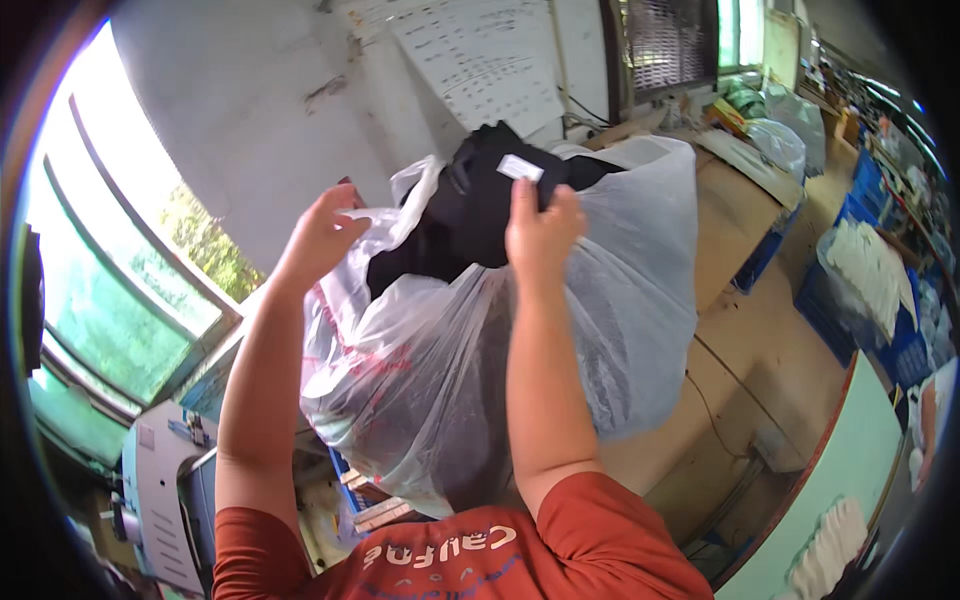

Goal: Collecting and stacking pressed fabric shoe labels from a heat-press machine tray and placing them into a storage bag.

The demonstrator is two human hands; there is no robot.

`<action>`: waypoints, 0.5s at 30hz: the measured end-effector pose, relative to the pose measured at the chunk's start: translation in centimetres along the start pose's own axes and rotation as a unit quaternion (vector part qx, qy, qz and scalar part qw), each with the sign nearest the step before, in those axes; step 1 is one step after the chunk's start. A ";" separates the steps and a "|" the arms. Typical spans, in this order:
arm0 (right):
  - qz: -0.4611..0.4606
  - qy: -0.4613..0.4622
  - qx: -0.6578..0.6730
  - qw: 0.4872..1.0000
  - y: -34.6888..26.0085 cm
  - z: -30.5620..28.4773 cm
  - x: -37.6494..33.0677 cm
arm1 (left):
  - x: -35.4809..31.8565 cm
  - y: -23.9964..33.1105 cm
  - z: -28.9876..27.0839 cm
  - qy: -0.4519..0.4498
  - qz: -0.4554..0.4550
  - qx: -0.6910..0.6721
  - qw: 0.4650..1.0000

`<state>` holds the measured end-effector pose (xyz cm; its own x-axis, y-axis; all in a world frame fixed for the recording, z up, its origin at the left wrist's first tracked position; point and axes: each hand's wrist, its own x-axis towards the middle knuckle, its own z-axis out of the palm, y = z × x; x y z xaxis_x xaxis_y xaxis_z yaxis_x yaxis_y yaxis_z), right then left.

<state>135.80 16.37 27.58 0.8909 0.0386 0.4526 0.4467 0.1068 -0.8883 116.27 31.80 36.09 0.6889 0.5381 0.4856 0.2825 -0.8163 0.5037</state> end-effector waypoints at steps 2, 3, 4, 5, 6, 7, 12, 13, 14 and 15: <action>0.059 0.031 0.036 0.997 -1.5 -2.8 -0.2 | -4.7 0.1 -4.8 0.019 0.047 0.005 0.999; 0.088 -0.010 0.253 0.963 -2.4 -4.3 -0.7 | -7.9 -0.4 -6.9 0.063 -0.005 -0.010 0.998; 0.147 0.023 0.288 0.946 -3.3 -5.4 -1.1 | -11.7 -1.1 -8.6 0.116 0.020 -0.039 0.992; 0.179 0.056 0.306 0.933 -4.2 -6.4 -1.6 | -16.2 -1.8 -9.2 0.198 -0.020 -0.052 0.979; 0.165 0.056 0.375 0.910 -5.1 -7.5 -2.1 | -19.8 -2.6 -9.1 0.282 -0.075 -0.011 0.956; 0.134 0.044 0.429 0.892 -6.0 -7.9 -2.8 | -23.4 -3.5 -7.6 0.361 -0.111 0.059 0.924; 0.029 -0.129 0.431 0.893 -7.9 -7.6 -10.7 | -35.2 -4.9 4.6 0.091 -0.284 -0.060 0.953; 0.070 -0.233 0.497 0.833 -8.1 -7.9 -12.8 | -36.3 -4.5 5.9 0.166 -0.245 -0.065 0.953; 0.032 -0.398 0.484 0.779 -8.4 -8.0 -14.9 | -37.3 -4.3 5.8 0.191 -0.221 -0.017 0.956; 0.003 -0.507 0.493 0.707 -8.4 -7.7 -17.5 | -38.4 -3.8 5.3 0.214 -0.217 -0.094 0.948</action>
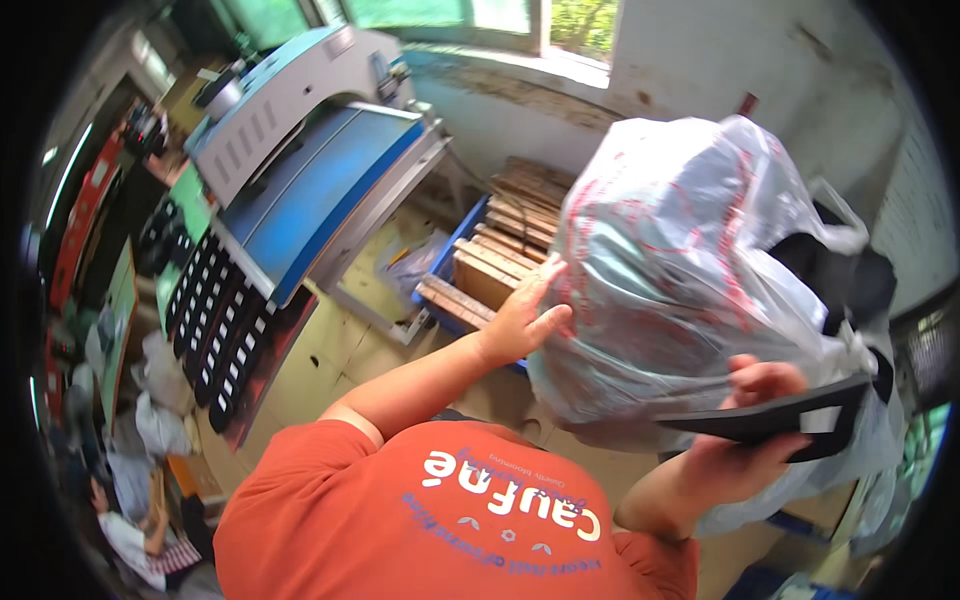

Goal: Collecting and stacking pressed fabric shoe labels from a heat-press machine tray and placing them into a storage bag.

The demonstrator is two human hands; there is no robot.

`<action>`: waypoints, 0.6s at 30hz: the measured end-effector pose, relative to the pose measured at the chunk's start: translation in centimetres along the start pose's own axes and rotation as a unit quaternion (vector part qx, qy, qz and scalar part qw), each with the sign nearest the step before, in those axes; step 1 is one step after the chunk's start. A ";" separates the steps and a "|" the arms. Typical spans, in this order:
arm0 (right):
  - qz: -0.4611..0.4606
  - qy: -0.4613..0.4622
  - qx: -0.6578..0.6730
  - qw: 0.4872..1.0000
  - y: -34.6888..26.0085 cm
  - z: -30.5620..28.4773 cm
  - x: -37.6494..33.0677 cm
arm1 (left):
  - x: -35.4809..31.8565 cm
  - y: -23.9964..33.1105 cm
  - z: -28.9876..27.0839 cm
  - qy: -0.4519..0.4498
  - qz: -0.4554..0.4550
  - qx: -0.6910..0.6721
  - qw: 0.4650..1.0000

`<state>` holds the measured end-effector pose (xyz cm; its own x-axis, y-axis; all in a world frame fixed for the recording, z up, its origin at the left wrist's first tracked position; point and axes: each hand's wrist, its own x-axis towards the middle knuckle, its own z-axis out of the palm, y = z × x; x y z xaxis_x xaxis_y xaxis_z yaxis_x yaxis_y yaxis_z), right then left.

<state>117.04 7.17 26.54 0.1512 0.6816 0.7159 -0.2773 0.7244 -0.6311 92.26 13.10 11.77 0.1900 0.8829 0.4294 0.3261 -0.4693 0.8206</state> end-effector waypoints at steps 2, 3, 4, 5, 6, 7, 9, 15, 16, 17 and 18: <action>0.113 -0.028 0.001 0.993 3.1 4.4 -3.2 | -1.6 1.4 -2.8 0.024 -0.028 -0.166 0.985; 0.189 0.046 -0.029 0.980 4.6 7.0 -5.3 | -2.8 2.0 -4.9 0.000 -0.035 -0.268 0.963; 0.239 0.012 -0.028 0.970 6.4 9.2 -6.7 | -4.1 2.4 -7.2 -0.028 -0.033 -0.307 0.951; 0.292 -0.001 -0.018 0.956 8.2 11.6 -8.1 | -5.9 2.7 -9.5 -0.041 -0.032 -0.333 0.942; 0.309 -0.082 -0.018 0.947 10.1 13.8 -9.4 | -7.9 2.9 -11.3 -0.021 -0.052 -0.346 0.937; 0.354 -0.108 -0.031 0.929 11.8 16.1 -10.8 | -10.0 2.9 -12.9 0.009 -0.072 -0.349 0.934; 0.467 -0.183 0.038 0.864 14.2 20.7 -14.0 | -14.8 1.8 -16.6 0.055 -0.167 -0.302 0.937; 0.492 -0.593 -0.093 0.630 17.4 34.7 -22.2 | -31.6 -0.6 -26.0 0.317 -0.279 -0.106 0.900; 0.391 -0.709 -0.096 0.578 17.9 36.3 -22.3 | -33.9 -0.8 -27.0 0.374 -0.285 -0.042 0.882; 0.276 -0.781 -0.113 0.549 18.3 38.0 -22.4 | -36.5 -0.7 -28.1 0.398 -0.318 0.004 0.861; 0.280 -0.804 -0.125 0.509 18.5 39.5 -22.9 | -38.7 -0.5 -28.8 0.437 -0.366 0.000 0.822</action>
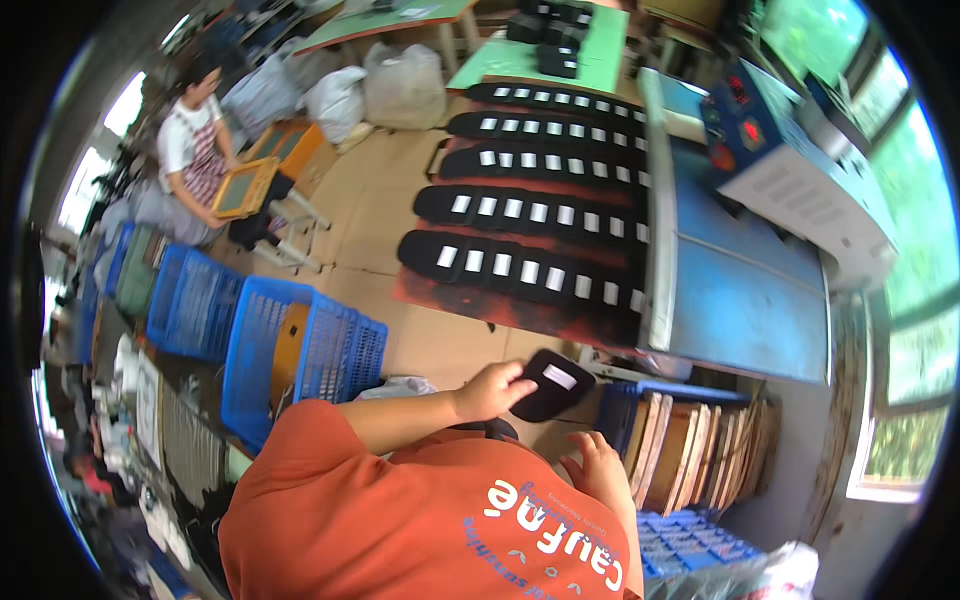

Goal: Collecting and stacking pressed fabric shoe labels from a heat-press machine tray and placing them into a storage bag.

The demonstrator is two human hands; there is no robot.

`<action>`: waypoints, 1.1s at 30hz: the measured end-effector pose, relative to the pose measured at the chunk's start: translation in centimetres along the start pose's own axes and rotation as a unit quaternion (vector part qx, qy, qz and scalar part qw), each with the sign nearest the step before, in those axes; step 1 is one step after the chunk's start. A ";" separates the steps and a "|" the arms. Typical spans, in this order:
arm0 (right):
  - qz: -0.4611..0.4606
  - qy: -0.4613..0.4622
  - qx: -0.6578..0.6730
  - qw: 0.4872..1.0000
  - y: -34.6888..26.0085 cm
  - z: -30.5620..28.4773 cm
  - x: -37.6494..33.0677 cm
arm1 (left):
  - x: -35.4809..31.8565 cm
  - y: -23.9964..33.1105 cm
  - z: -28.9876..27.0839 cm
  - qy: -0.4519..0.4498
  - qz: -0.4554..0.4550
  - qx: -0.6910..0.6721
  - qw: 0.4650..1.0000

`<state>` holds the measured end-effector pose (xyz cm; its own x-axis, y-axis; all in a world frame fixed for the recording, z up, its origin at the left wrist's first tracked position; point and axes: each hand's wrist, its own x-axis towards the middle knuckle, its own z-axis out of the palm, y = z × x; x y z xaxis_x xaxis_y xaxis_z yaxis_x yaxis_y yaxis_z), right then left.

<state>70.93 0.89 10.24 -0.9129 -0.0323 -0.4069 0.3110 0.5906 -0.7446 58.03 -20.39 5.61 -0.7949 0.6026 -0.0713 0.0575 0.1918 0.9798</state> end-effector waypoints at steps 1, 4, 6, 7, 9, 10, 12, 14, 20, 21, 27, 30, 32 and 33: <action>-0.044 -0.022 -0.111 0.993 -0.5 -0.3 1.2 | -0.4 -0.8 -1.9 0.047 -0.002 -0.018 0.999; -0.073 -0.081 -0.211 0.971 -1.5 -1.2 3.9 | -2.4 -2.4 -5.6 0.163 -0.040 -0.056 0.984; -0.062 -0.085 -0.222 0.969 -1.8 -1.6 5.5 | -3.9 -2.7 -6.7 0.235 -0.049 -0.060 0.969; -0.074 -0.115 -0.221 0.966 -1.8 -1.6 6.2 | -4.8 -2.8 -6.9 0.256 -0.021 -0.065 0.964; -0.089 -0.115 -0.267 0.953 -1.7 -1.4 7.7 | -6.6 -2.7 -7.1 0.295 -0.054 -0.035 0.953; -0.082 -0.127 -0.271 0.951 -1.7 -1.0 8.5 | -7.6 -2.6 -7.0 0.325 -0.046 0.000 0.945; -0.117 -0.171 -0.273 0.940 -1.9 0.0 9.7 | -9.7 -2.5 -6.9 0.355 -0.030 0.067 0.932; -0.152 -0.182 -0.301 0.924 -2.5 0.9 10.6 | -11.5 -2.7 -7.2 0.365 -0.094 0.077 0.923; -0.137 -0.314 -0.249 0.906 -8.3 2.3 13.8 | -12.9 -4.2 -10.4 0.429 -0.089 0.067 0.896; -0.136 -0.302 -0.284 0.900 -9.5 2.6 14.6 | -12.7 -4.5 -11.6 0.434 -0.120 0.068 0.890; -0.096 -0.301 -0.077 0.946 -16.3 6.6 21.0 | -10.0 -7.3 -24.1 0.492 -0.060 0.191 0.847; -0.092 -0.291 -0.004 0.952 -20.2 9.8 26.3 | -5.7 -9.1 -32.8 0.485 -0.021 0.100 0.869; -0.069 -0.288 0.028 0.955 -22.5 12.3 28.4 | -2.4 -9.5 -37.9 0.439 -0.030 -0.017 0.898; -0.082 -0.279 0.059 0.955 -23.7 13.8 29.6 | -0.4 -9.5 -40.2 0.397 -0.027 -0.082 0.914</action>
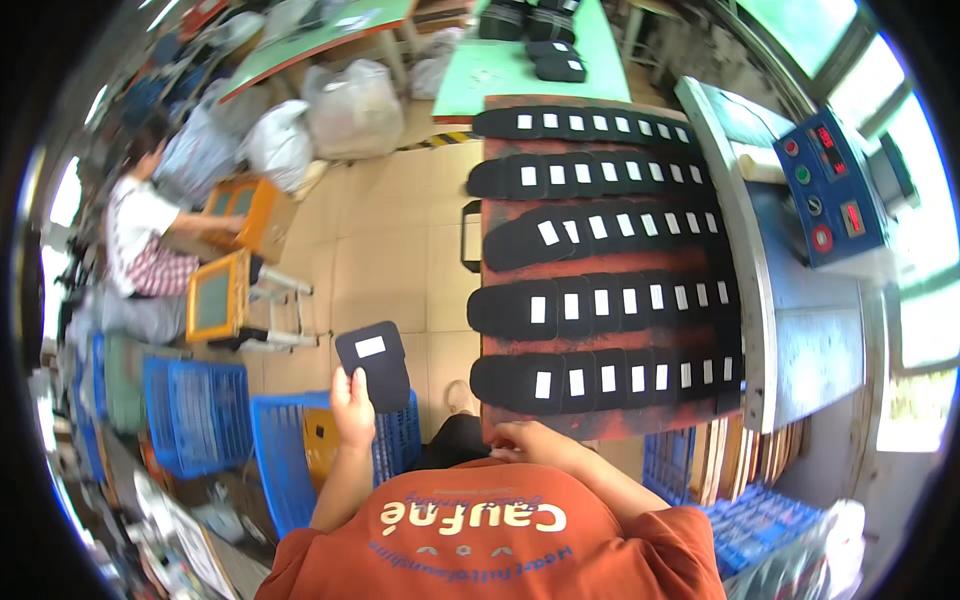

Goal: Collecting and stacking pressed fabric shoe labels from a heat-press machine tray and placing them into a storage bag.

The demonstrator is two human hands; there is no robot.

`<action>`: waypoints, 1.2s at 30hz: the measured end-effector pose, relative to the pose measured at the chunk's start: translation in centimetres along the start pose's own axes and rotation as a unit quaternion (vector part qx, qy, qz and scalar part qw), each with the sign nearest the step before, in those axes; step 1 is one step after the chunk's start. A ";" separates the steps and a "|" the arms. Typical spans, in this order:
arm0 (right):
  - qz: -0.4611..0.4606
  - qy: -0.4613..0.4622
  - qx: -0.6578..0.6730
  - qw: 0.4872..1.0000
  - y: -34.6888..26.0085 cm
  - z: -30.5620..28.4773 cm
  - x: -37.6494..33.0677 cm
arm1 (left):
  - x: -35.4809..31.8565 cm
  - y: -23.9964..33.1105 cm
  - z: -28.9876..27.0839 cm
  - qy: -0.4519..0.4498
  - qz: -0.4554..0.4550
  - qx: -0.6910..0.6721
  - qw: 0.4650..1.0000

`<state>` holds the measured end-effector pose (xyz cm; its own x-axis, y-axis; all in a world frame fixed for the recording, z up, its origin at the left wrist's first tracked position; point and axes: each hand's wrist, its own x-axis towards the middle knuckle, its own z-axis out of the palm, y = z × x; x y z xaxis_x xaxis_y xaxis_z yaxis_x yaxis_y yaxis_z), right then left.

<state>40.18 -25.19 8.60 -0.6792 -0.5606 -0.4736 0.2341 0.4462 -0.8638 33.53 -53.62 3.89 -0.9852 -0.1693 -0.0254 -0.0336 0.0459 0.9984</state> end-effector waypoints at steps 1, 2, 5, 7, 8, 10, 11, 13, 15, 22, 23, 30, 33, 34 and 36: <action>-0.007 0.014 0.018 1.000 -0.6 0.5 1.3 | 2.6 0.7 0.0 -0.038 0.016 0.031 0.999; -0.017 0.023 0.037 0.999 -1.1 0.9 1.9 | 5.1 1.3 0.6 -0.057 0.009 0.008 0.998; 0.016 0.086 0.095 0.992 -2.1 2.1 3.3 | 11.5 3.5 3.2 -0.127 -0.011 0.005 0.992; 0.027 0.129 0.143 0.981 -2.3 2.2 3.1 | 14.9 4.3 5.8 -0.194 0.003 -0.039 0.980; 0.083 0.160 0.175 0.968 -2.2 2.1 2.8 | 16.4 4.5 7.1 -0.217 -0.009 -0.065 0.974; 0.090 0.254 0.186 0.945 -2.1 1.8 2.1 | 18.6 4.7 9.4 -0.241 -0.015 -0.095 0.966; 0.044 0.273 0.221 0.935 -2.0 1.6 1.8 | 19.4 4.7 10.4 -0.232 -0.007 -0.079 0.969; 0.033 0.299 0.260 0.918 -1.8 0.9 1.2 | 20.7 4.5 12.0 -0.269 -0.015 -0.133 0.954; 0.060 0.314 0.237 0.917 -1.5 0.1 0.8 | 21.6 4.3 12.8 -0.269 -0.031 -0.117 0.956; 0.043 0.327 0.369 0.869 -1.7 -1.9 0.7 | 27.6 3.2 11.7 -0.384 -0.263 -0.197 0.863; 0.007 0.345 0.359 0.867 -2.0 -1.8 0.9 | 28.8 2.6 11.7 -0.451 -0.264 -0.198 0.829; -0.064 0.421 0.516 0.743 -5.9 0.1 7.5 | 35.1 -2.2 14.8 -0.653 -0.365 -0.096 0.656; -0.041 0.414 0.529 0.739 -6.9 -0.2 16.1 | 38.7 -2.4 16.3 -0.731 -0.385 -0.082 0.558; 0.027 0.399 0.545 0.737 -7.0 -0.6 19.3 | 40.1 -2.2 16.1 -0.758 -0.382 -0.110 0.518; 0.042 0.409 0.581 0.702 -7.4 -1.6 25.6 | 43.4 -1.7 15.2 -0.744 -0.363 -0.018 0.561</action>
<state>19.94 -41.69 3.17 -0.6906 0.2344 -0.6842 0.3837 -0.6832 -0.6213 -11.68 -46.07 0.30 0.2344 0.8800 -0.4132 -0.5393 0.4713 0.6978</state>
